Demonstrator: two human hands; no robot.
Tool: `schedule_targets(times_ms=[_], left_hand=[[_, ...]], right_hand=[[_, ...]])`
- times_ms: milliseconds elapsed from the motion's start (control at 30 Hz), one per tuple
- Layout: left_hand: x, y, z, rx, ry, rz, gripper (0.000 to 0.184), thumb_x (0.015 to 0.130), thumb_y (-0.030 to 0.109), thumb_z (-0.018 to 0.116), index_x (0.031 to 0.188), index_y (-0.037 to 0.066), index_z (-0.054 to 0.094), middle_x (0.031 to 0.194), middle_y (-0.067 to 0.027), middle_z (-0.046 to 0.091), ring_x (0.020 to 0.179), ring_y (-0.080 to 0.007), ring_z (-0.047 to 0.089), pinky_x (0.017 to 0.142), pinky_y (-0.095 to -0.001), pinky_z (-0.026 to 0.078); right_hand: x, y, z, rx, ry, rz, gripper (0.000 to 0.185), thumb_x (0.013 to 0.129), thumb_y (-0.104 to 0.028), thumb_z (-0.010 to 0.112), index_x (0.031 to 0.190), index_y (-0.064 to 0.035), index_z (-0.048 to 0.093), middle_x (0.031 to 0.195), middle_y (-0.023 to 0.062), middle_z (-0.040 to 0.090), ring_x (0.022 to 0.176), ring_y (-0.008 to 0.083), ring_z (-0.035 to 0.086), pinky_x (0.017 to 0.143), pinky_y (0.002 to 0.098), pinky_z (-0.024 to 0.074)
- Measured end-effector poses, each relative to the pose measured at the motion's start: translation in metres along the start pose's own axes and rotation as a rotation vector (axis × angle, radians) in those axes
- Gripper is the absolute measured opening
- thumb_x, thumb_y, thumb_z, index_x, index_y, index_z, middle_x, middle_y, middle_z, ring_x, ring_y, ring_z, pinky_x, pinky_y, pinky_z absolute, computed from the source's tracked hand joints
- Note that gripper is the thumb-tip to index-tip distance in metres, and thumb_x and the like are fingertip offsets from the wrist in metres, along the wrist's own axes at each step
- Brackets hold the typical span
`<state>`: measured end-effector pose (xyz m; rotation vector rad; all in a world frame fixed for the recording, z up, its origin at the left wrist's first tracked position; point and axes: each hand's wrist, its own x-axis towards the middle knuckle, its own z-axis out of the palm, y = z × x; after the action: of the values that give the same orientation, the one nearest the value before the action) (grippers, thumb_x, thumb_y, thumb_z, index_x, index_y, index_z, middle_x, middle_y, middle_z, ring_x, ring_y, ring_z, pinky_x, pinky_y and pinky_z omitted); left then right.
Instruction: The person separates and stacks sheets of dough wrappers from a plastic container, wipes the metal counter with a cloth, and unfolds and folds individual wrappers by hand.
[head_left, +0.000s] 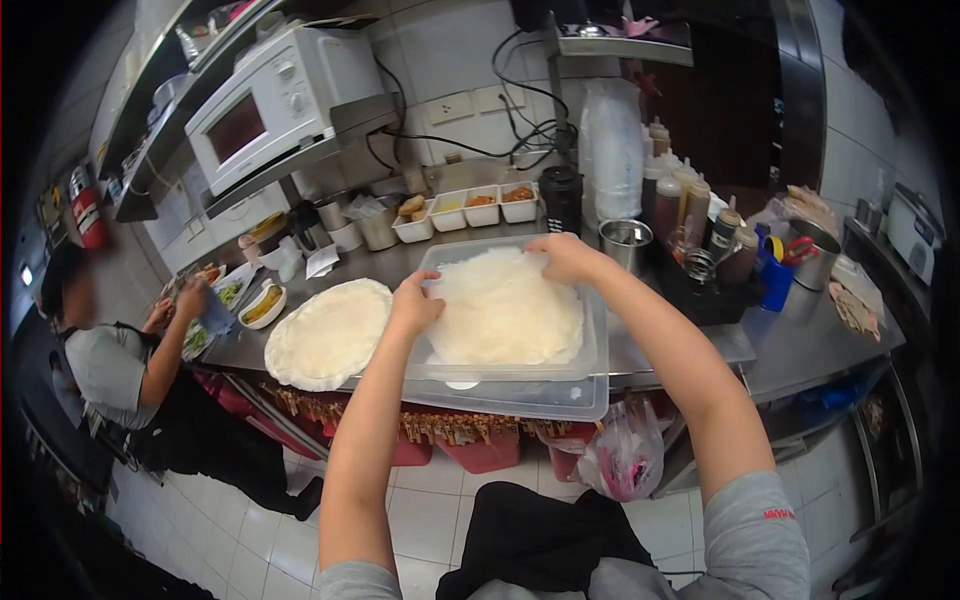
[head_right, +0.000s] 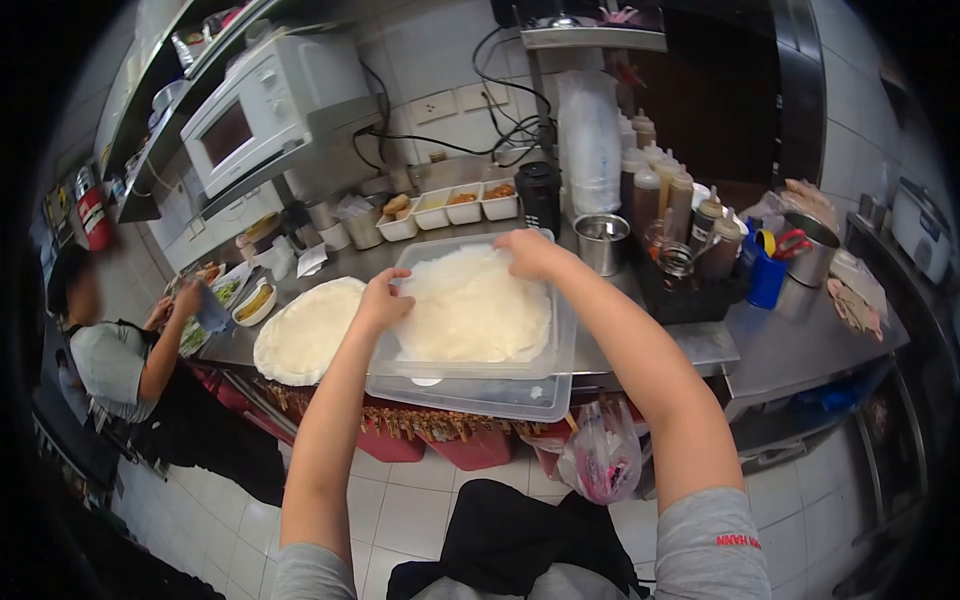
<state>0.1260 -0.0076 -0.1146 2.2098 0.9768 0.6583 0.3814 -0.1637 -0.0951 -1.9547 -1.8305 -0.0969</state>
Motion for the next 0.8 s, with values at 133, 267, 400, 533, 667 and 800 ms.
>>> schedule_targets(times_ms=[133,267,400,533,667,800], left_hand=[[-0.032,0.017,0.02,0.304,0.265,0.38,0.058,0.072,0.019,0.073,0.125,0.007,0.053,0.124,-0.0241,0.051,0.12,-0.0364,0.048,0.1,-0.0418,0.039],[-0.107,0.072,0.037,0.189,-0.042,0.713,0.046,0.08,0.025,0.07,0.12,0.005,0.056,0.131,-0.0191,0.049,0.119,-0.037,0.049,0.102,-0.041,0.037],[-0.157,0.078,0.07,0.373,0.032,0.902,0.035,0.073,0.027,0.075,0.099,0.007,0.063,0.103,-0.0106,0.061,0.099,-0.0281,0.056,0.088,-0.038,0.04],[-0.152,0.058,0.074,0.372,0.253,0.897,0.028,0.07,0.024,0.077,0.084,0.007,0.061,0.079,-0.0042,0.057,0.081,-0.0238,0.053,0.083,-0.0361,0.034],[-0.151,0.068,0.032,0.274,0.348,0.876,0.028,0.07,0.022,0.076,0.084,0.005,0.059,0.077,-0.0064,0.054,0.083,-0.0263,0.05,0.087,-0.0382,0.03],[-0.174,0.068,0.021,0.393,0.144,0.843,0.041,0.062,0.027,0.081,0.094,0.009,0.062,0.09,-0.0049,0.056,0.092,-0.0261,0.049,0.091,-0.0399,0.028]], right_hand=[[-0.031,-0.005,0.003,0.06,0.323,-0.203,0.027,0.075,-0.007,0.065,0.103,-0.0052,0.066,0.108,0.0137,0.06,0.095,0.0325,0.06,0.085,0.0397,0.0481],[-0.114,-0.034,-0.01,0.39,0.558,-0.103,0.013,0.08,-0.008,0.062,0.091,-0.0022,0.066,0.09,0.0129,0.06,0.083,0.0301,0.06,0.074,0.0377,0.0478],[-0.195,-0.032,0.015,0.448,0.623,0.033,0.01,0.081,-0.003,0.06,0.088,-0.001,0.066,0.086,0.0125,0.059,0.076,0.0272,0.061,0.065,0.0335,0.0478],[-0.233,-0.031,0.032,0.12,0.727,-0.002,0.01,0.073,0.003,0.06,0.082,-0.0011,0.061,0.087,0.0107,0.056,0.08,0.0289,0.058,0.069,0.0364,0.0477],[-0.239,-0.029,0.034,0.129,0.731,-0.034,0.013,0.071,0.003,0.06,0.083,-0.0011,0.059,0.089,0.0098,0.055,0.082,0.0278,0.057,0.07,0.0365,0.0475],[-0.24,-0.029,0.039,0.18,0.792,-0.072,0.013,0.07,0.005,0.059,0.082,-0.0002,0.06,0.088,0.0099,0.057,0.08,0.0276,0.057,0.069,0.0359,0.0473]])
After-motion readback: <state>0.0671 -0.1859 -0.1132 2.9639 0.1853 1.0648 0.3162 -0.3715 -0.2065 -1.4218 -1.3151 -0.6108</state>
